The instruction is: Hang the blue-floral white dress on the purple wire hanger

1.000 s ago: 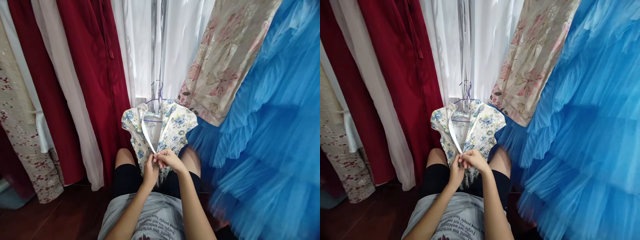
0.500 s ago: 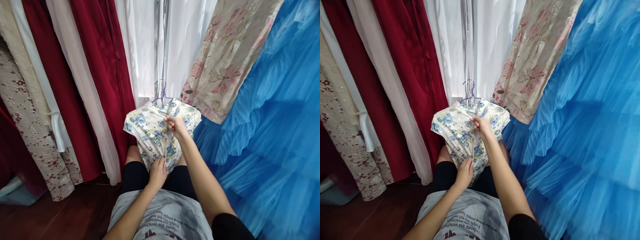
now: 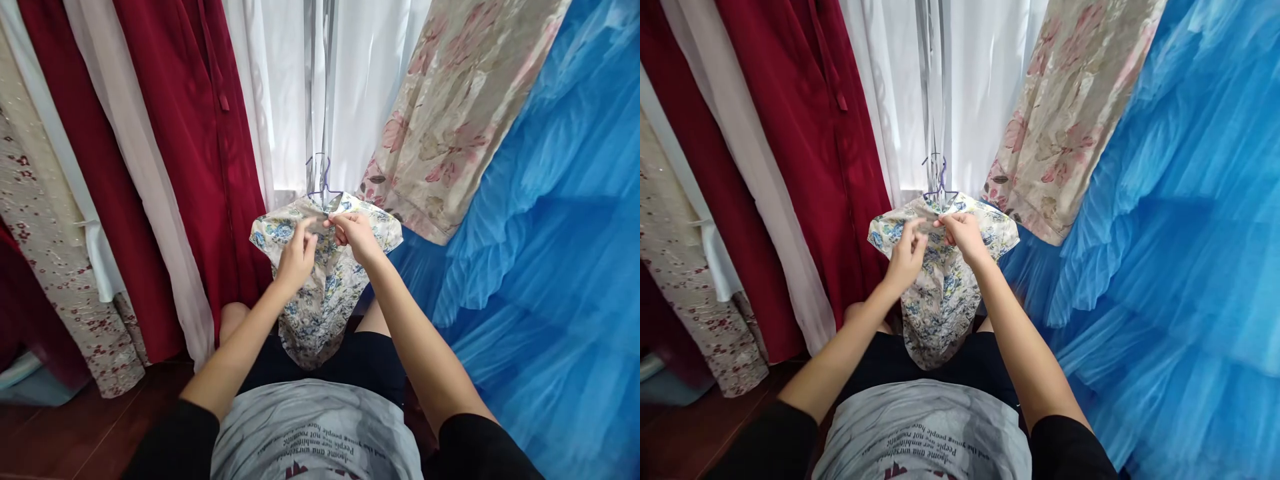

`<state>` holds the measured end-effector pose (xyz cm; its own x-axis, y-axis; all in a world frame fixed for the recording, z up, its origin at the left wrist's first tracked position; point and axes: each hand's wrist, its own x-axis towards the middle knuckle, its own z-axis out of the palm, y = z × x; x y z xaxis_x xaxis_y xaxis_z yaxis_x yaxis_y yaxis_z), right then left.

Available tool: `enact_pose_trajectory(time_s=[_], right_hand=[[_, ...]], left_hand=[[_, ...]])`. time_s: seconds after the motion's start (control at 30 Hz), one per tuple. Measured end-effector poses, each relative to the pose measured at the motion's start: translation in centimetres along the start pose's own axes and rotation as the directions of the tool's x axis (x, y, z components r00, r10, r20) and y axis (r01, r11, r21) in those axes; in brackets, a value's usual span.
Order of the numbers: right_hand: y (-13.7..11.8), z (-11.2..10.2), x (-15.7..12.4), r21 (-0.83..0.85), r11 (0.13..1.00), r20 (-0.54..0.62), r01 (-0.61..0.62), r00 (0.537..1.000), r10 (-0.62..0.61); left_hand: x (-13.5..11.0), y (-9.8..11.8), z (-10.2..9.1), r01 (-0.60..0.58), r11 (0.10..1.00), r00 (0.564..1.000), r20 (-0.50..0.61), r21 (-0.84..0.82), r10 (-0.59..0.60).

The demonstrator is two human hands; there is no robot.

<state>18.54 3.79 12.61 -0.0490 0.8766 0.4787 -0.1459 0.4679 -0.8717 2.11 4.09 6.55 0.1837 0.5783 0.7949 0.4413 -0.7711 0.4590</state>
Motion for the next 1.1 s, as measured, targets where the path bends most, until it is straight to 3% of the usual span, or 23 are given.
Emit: enact_pose_trajectory(time_s=[0.1,0.17,0.23,0.33,0.43,0.47,0.5,0.57,0.6,0.67,0.8,0.93,1.0,1.1], right_hand=[[0.2,0.0,0.5,-0.100,0.993,0.024,0.061,0.998,-0.059],[1.0,0.1,1.0,-0.226,0.971,-0.016,0.079,0.996,-0.085],[2.5,0.3,1.3,-0.386,0.921,-0.058,0.056,0.995,-0.085],[5.0,1.0,0.7,-0.523,0.852,-0.049,-0.036,0.999,0.012],[6.4,1.7,-0.7,-0.493,0.868,-0.008,-0.061,0.998,0.065],[6.6,2.0,-1.1,-0.470,0.881,0.012,-0.050,0.998,0.062],[6.6,2.4,-1.5,-0.451,0.892,0.031,-0.039,0.998,0.059],[6.5,3.0,-2.2,-0.424,0.905,0.059,-0.034,0.996,0.066],[6.5,3.2,-2.4,-0.401,0.915,0.066,-0.048,0.995,0.081],[6.6,3.0,-2.9,-0.303,0.946,0.061,-0.113,0.989,0.138],[7.5,-0.8,-4.7,-0.199,0.938,-0.046,-0.283,0.959,0.280],[7.5,-6.8,-7.1,-0.361,0.858,-0.094,-0.365,0.930,0.356],[6.9,-8.5,-7.8,-0.465,0.804,-0.079,-0.371,0.922,0.380],[5.7,-7.9,-8.0,-0.610,0.773,-0.013,-0.173,0.978,0.209]], left_hand=[[5.4,1.2,-1.0,-0.185,0.979,0.982,0.058,0.084,0.181],[7.2,1.7,-1.3,-0.261,0.956,0.964,0.079,0.133,0.252],[8.2,1.7,-2.0,-0.271,0.950,0.962,0.008,0.157,0.273],[9.4,-0.4,-4.7,-0.166,0.980,0.958,-0.218,0.108,0.186],[10.2,-5.2,-8.1,0.045,0.997,0.909,-0.411,-0.066,-0.068],[10.1,-7.0,-9.0,0.149,0.974,0.860,-0.464,-0.169,-0.212],[9.6,-8.8,-9.6,0.276,0.912,0.784,-0.478,-0.303,-0.396],[7.8,-11.5,-9.7,0.483,0.706,0.609,-0.381,-0.518,-0.696],[6.5,-12.5,-9.4,0.554,0.606,0.545,-0.301,-0.571,-0.783],[3.6,-13.5,-8.0,0.646,0.495,0.506,-0.160,-0.581,-0.848],[-1.1,-13.6,-5.3,0.761,0.407,0.524,0.109,-0.506,-0.844],[-1.8,-11.6,-4.0,0.788,0.425,0.579,0.303,-0.445,-0.757],[-0.9,-9.5,-3.3,0.744,0.477,0.648,0.330,-0.469,-0.686],[0.4,-5.1,-1.6,0.587,0.653,0.810,0.349,-0.479,-0.472]])
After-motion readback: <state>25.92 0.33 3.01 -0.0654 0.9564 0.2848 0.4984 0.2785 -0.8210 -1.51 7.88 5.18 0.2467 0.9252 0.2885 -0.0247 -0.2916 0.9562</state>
